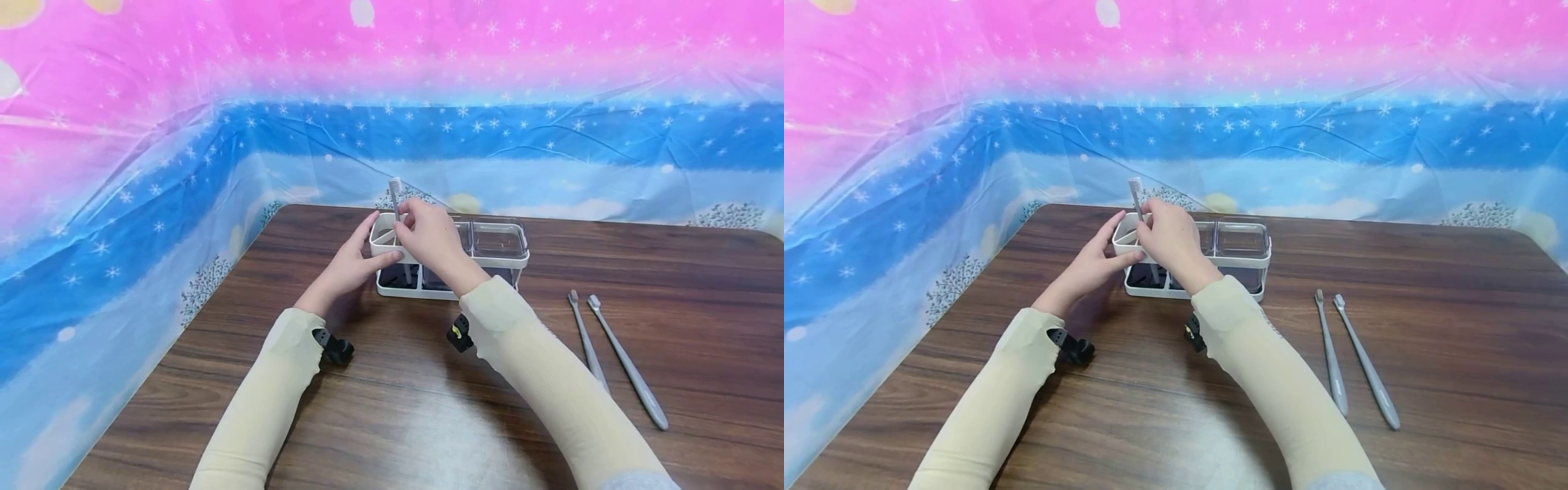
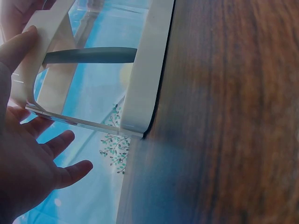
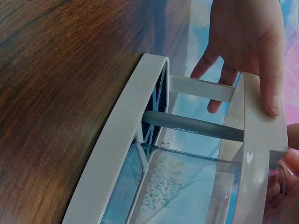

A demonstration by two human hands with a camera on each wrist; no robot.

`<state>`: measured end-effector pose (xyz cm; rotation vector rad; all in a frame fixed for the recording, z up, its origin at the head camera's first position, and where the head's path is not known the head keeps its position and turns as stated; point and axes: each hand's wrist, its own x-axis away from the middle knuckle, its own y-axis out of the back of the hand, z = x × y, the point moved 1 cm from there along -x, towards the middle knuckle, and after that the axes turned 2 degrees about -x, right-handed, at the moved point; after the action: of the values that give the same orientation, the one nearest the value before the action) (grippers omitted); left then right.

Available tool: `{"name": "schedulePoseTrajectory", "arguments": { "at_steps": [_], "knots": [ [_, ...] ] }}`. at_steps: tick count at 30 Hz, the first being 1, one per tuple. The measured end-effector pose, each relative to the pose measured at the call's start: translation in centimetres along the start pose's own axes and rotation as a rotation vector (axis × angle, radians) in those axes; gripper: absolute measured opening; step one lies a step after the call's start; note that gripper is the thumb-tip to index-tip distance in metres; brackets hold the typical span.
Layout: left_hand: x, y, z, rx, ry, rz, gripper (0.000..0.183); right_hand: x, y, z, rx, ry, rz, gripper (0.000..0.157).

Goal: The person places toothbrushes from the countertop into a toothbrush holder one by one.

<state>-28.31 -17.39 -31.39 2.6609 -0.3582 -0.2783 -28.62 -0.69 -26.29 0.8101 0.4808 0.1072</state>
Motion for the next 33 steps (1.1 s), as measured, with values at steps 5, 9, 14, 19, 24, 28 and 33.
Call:
{"name": "schedulePoseTrajectory", "arguments": {
  "at_steps": [5,9,14,19,24,28,33],
  "knots": [
    [-0.1,-0.2,0.0,0.001,-0.003,0.007,0.089,0.0,0.0,-0.2,0.017,-0.014,-0.001,0.03],
    [-0.1,-0.5,-0.1,-0.008,-0.003,0.011,0.089,0.1,0.3,-0.5,0.008,-0.026,0.012,0.031],
    [-0.3,-0.8,-0.1,-0.015,-0.004,0.007,0.09,0.2,1.2,-1.0,-0.029,-0.048,0.026,0.033],
    [-0.4,-0.9,-0.1,-0.029,-0.015,-0.017,0.09,0.5,3.5,-1.9,-0.074,-0.075,0.012,0.038],
    [-0.5,-0.7,-0.1,-0.069,-0.013,-0.025,0.091,1.7,7.0,-3.8,-0.074,-0.111,-0.01,0.043],
    [-0.4,-0.4,0.0,-0.09,-0.006,-0.034,0.091,3.3,9.8,-6.3,-0.063,-0.147,-0.037,0.043],
    [-0.1,0.0,0.1,-0.094,0.001,-0.038,0.091,6.0,12.8,-9.8,-0.003,-0.168,-0.078,0.044]
  ]
}}
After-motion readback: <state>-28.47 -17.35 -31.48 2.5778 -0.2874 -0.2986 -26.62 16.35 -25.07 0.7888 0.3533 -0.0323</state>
